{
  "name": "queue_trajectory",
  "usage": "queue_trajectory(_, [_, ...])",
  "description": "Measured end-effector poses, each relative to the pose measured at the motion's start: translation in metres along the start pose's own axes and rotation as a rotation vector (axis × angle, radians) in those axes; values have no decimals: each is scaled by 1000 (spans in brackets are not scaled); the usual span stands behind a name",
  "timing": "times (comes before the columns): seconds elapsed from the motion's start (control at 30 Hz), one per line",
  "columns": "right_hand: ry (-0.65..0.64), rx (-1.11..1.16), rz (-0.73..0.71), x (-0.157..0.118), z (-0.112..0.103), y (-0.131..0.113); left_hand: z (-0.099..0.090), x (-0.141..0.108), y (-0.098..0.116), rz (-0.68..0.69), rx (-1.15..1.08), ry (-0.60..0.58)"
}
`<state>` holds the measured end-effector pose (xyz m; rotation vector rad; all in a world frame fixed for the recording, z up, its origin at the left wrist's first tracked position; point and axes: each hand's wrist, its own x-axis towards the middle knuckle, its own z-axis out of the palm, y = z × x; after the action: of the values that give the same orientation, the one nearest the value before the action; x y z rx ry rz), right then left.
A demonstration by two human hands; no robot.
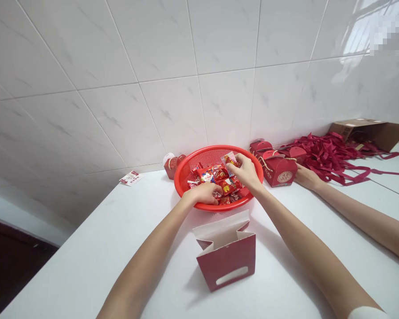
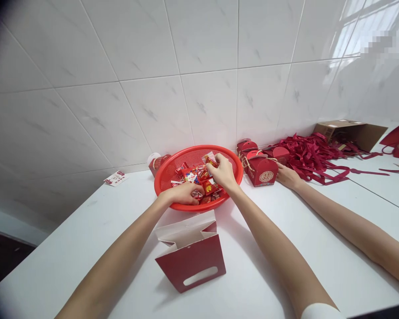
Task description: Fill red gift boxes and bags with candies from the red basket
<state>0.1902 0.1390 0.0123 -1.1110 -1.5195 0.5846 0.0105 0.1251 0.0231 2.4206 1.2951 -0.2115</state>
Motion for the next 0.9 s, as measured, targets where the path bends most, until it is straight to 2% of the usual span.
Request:
queue_trajectory(0.23, [-32,115,56,-2,-3,-3,4,-1,-4,-10,-111,276])
queue_trajectory(0.4, [-69,281,146,-2,-5,-6,4,-4,-2,-23,-138,344])
queue_trajectory(0.47, [-70,313,173,-2,-5,-7,3,-5,-2,-71,-117,317])
queue_trajectory(0.53, [-76,326,189,-2,-6,-6,3,-6,-1,-86,-89,240])
queue_trajectory(0.63, [-85,316,188,-2,-6,-6,5,-7,1,45,-59,135])
queue_trajectory(0.73, [-85,305,185,-3,-5,-5,9,-7,3,188,-78,105])
queue_trajectory(0.9, [-84,295,175,-5,-6,-5,8,-5,10,278,-104,7])
